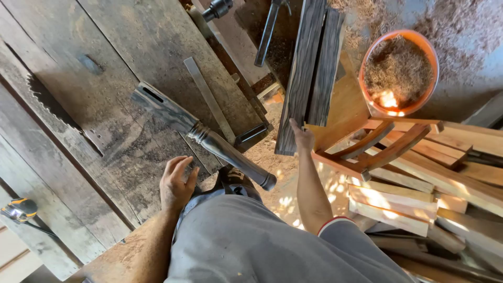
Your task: Measuring and marking a piece of wood for a project using a tape measure and a square.
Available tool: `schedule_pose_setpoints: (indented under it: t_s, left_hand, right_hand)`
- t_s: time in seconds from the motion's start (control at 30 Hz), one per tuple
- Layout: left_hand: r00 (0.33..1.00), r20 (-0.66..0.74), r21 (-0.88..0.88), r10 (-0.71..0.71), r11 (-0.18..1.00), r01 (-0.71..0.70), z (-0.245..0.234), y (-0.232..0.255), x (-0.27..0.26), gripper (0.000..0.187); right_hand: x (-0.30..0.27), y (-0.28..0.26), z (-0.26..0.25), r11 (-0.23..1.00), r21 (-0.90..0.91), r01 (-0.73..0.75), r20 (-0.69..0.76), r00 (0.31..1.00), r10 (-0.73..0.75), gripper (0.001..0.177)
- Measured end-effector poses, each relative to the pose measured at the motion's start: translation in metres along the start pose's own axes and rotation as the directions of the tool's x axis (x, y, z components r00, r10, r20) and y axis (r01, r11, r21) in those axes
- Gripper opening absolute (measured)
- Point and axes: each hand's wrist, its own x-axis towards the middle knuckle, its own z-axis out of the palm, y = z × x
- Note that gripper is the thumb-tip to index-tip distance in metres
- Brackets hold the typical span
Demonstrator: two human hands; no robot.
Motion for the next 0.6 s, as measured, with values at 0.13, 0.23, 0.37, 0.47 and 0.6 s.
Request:
schedule_pose_setpoints:
  t_s: [0.13,0.23,0.37,0.47,0.6]
  left_hand:
    - [0.999,-0.025,-0.019,0.028,0.999,-0.028,0.002,0.006,0.008,0.035]
    - [1.0,0.007,-0.098,0.015,0.995,-0.014,0.016,0.006,0.016,0.034]
    - [0.992,0.112,-0.218,0.063,0.975,-0.038,0.053,0.031,0.041,0.038]
    - [0.943,0.321,-0.34,-0.087,0.919,0.201,0.088,0.068,0.068,0.052]
    - [0.802,0.571,-0.324,-0.174,0.85,0.415,0.146,0.108,0.098,0.08]
  right_hand:
    - [0.032,0.031,-0.007,0.99,0.1,-0.102,0.257,0.964,0.073,0.078]
    - [0.055,0.068,-0.006,0.992,0.101,-0.076,0.455,0.89,0.022,0.076]
    - [0.038,0.053,-0.027,0.977,0.208,-0.05,0.407,0.913,-0.04,0.069]
    - [0.003,0.015,-0.052,0.958,0.279,-0.063,0.447,0.892,-0.071,0.07]
    - [-0.059,-0.049,-0.054,0.797,0.541,-0.267,0.583,0.803,-0.127,0.072]
